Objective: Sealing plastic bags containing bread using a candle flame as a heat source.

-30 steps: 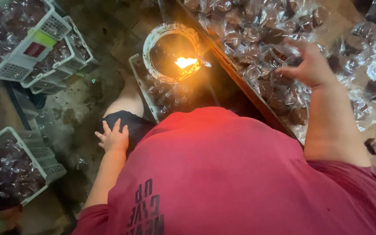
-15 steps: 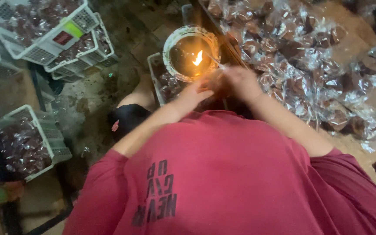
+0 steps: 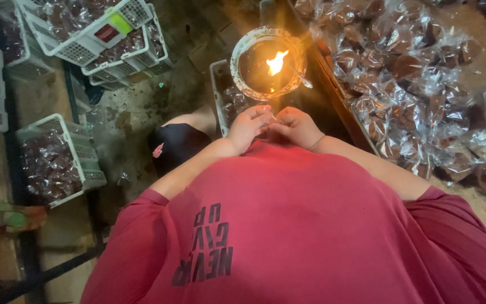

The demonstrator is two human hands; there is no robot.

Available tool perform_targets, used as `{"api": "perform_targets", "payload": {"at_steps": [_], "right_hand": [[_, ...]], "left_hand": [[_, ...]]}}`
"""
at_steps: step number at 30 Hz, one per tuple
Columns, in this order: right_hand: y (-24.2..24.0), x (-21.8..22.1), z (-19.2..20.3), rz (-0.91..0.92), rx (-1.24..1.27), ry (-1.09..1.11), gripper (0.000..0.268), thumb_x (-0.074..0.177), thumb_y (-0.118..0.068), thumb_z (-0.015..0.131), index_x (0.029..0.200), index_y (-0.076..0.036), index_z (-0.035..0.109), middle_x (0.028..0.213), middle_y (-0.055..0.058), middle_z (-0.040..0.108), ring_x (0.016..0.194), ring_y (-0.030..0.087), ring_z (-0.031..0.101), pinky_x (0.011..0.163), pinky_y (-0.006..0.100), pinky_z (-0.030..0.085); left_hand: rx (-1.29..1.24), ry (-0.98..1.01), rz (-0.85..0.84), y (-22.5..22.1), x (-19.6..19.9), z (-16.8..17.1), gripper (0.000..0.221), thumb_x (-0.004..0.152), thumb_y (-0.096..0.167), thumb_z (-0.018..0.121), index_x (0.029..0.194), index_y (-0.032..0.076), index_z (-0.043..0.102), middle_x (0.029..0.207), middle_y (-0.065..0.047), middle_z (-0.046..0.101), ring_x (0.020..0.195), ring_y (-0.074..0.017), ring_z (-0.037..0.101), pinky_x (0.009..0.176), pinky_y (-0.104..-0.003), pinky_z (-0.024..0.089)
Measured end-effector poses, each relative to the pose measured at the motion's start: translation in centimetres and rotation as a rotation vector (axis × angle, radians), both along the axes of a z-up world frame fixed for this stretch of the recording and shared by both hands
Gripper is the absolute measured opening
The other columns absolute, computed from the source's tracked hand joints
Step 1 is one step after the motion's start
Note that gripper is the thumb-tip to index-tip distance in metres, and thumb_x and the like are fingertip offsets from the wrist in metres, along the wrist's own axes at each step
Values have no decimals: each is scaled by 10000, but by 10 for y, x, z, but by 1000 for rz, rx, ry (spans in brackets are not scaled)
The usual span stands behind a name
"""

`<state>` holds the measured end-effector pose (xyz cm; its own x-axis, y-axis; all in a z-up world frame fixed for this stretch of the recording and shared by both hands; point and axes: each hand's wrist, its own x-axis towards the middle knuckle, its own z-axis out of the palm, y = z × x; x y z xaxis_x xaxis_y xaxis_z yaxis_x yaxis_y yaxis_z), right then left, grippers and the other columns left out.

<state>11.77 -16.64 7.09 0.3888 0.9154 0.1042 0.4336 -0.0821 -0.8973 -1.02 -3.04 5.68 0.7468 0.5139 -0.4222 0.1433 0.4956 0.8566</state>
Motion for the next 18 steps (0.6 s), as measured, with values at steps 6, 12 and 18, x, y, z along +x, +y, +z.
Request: {"api": "perform_targets", "payload": {"at_steps": [6, 12, 18], "right_hand": [[18, 44, -40, -248, -173, 72, 315, 1002, -393, 722, 969, -82, 760, 962, 110, 740, 1021, 285, 699, 896, 429, 549], [54, 58, -5, -405, -366, 163, 389, 935, -557, 696, 979, -182, 791, 989, 16, 759, 1009, 228, 720, 914, 398, 551], [61, 43, 5, -417, -399, 115, 398, 944, -455, 669, 1054, -88, 776, 1038, 119, 755, 1125, 337, 689, 964, 463, 538]], "left_hand": [[-50, -78, 31, 18, -23, -9, 244, 1037, 226, 690, 1185, 44, 625, 1300, -145, 611, 1254, -353, 628, 1054, -529, 519], [38, 1, -54, 23, -29, -18, 286, 1055, 269, 653, 1255, 67, 629, 1260, -130, 633, 1141, -258, 683, 997, -440, 571], [58, 50, -152, 18, -25, -20, 536, 1027, 312, 694, 1452, 86, 457, 1342, -184, 559, 1195, -325, 647, 984, -471, 579]]}}
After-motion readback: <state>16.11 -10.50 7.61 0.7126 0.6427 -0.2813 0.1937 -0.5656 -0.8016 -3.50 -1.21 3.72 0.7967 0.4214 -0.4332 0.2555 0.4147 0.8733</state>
